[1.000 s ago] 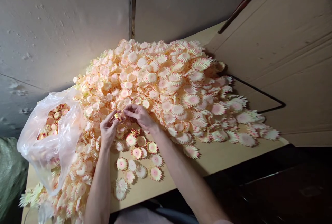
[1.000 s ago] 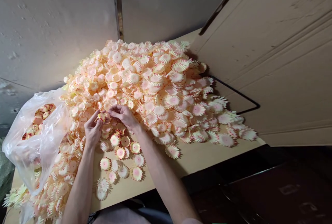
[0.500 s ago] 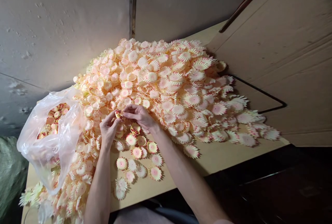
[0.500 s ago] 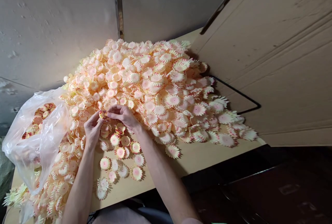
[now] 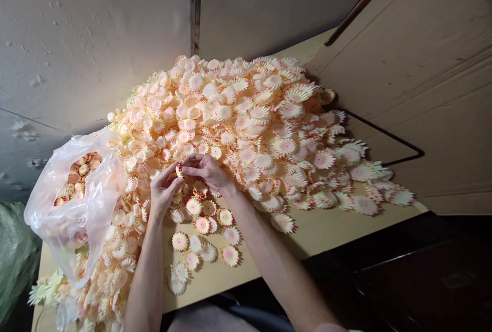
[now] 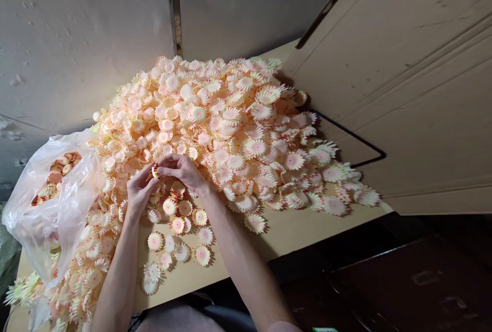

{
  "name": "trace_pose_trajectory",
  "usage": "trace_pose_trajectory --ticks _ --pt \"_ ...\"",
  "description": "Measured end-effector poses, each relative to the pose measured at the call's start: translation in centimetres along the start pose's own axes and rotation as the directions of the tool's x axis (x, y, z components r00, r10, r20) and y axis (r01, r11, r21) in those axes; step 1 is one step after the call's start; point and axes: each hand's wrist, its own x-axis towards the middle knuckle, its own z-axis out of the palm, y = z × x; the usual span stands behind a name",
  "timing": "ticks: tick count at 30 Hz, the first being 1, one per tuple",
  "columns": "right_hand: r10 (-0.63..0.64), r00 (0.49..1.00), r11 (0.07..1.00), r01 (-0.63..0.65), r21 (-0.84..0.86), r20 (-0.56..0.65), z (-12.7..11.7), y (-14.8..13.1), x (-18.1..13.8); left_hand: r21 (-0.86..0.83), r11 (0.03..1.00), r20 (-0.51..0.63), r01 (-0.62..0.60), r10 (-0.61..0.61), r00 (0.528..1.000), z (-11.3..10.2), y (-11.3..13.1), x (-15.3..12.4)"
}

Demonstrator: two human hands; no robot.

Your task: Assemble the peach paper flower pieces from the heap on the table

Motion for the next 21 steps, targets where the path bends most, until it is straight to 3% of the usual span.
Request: trace_pose_trajectory --ticks 21 --pt "0.004 1.000 1.000 -0.004 0.024 -0.017 0.04 0.07 -0.04 -0.045 0.998 0.039 0.041 -0.039 0.998 0.29 0.62 -0.12"
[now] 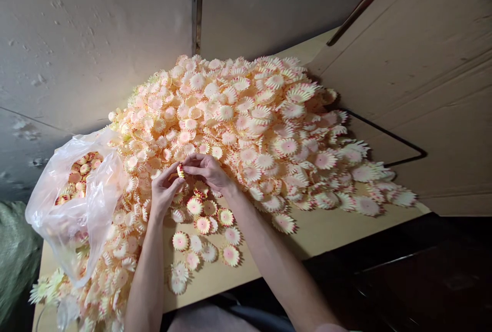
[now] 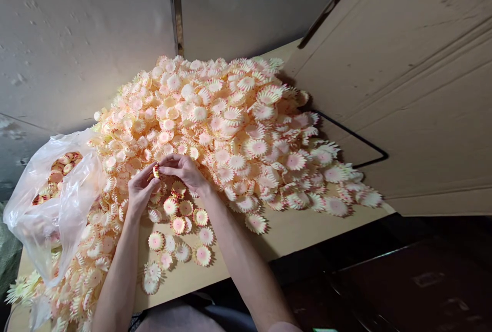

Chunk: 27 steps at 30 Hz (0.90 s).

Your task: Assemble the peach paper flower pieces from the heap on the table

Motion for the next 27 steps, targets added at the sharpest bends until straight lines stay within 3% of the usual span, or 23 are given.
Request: trace_pose_trajectory --ticks 11,20,24,27 --pt "-0.013 1.000 0.999 0.013 -0.051 0.006 -0.6 0.6 0.3 0.110 0.991 -0.031 -0.075 0.079 0.996 -0.2 -0.5 0.1" --pt "-0.062 0.996 0.985 0.071 -0.155 0.063 -0.1 0.4 0.1 0.024 0.992 -0.245 -0.125 0.127 0.961 -0.3 -1.3 0.7" --pt "-0.084 0.986 0.987 0.102 -0.128 0.144 -0.1 0.2 -0.2 -0.154 0.967 -0.350 -0.201 0.137 0.927 -0.7 -1.4 1.2" --pt "-0.103 0.992 0.990 0.109 -0.091 0.071 0.1 0.4 -0.2 -0.134 0.972 -0.340 -0.191 0.136 0.931 -0.7 -1.2 1.1"
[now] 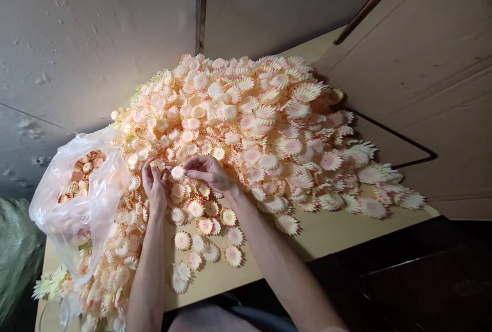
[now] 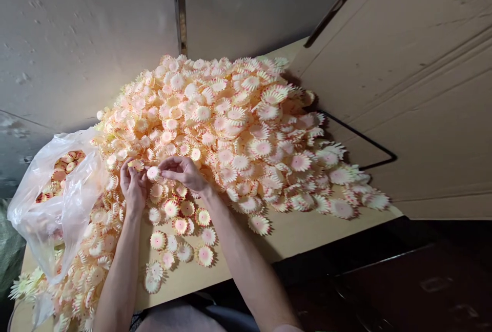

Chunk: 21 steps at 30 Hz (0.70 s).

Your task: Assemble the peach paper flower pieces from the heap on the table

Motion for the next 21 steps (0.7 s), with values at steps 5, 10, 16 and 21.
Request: trace_pose_trajectory --ticks 5,10,16,21 --pt "0.004 0.978 0.999 0.004 0.039 -0.209 0.18 0.44 0.40 0.260 0.963 0.139 -0.071 0.036 0.990 0.22 0.51 -0.58" --pt "-0.008 0.988 0.999 0.001 -0.039 -0.156 -0.25 0.66 0.39 0.366 0.924 0.225 -0.108 0.025 0.974 0.04 0.64 -0.57" --pt "-0.036 0.993 0.985 0.017 -0.174 -0.111 -0.05 0.45 0.12 0.285 0.950 0.319 -0.131 0.036 0.947 0.28 0.71 -0.78" --pt "-0.043 0.987 0.983 0.015 -0.183 -0.153 0.04 0.09 0.16 0.277 0.950 0.337 -0.144 0.044 0.940 0.40 0.77 -0.80"
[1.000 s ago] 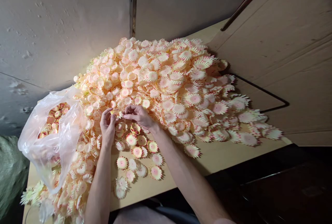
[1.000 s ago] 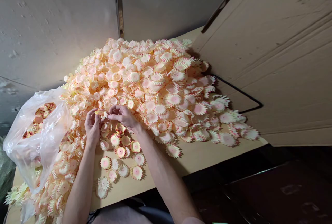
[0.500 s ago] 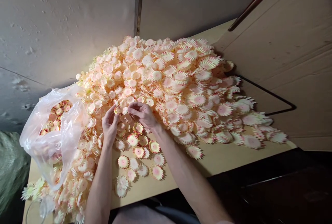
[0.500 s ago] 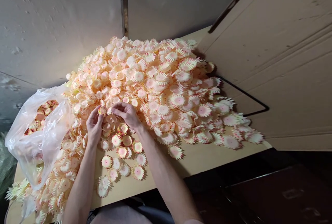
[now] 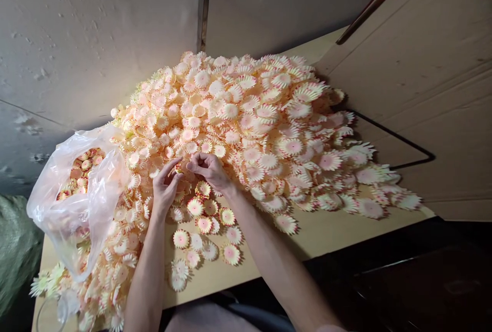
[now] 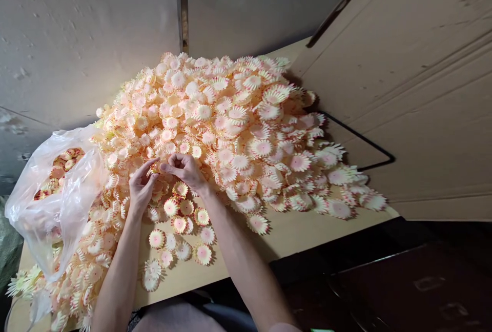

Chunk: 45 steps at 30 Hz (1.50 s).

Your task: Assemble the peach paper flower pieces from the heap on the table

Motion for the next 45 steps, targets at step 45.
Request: trace_pose_trajectory --ticks 45 --pt "0.130 0.952 0.991 -0.129 -0.021 0.276 -0.2 -0.6 -0.3 -0.022 0.997 -0.266 0.071 -0.074 0.961 0.5 -0.9 -0.1"
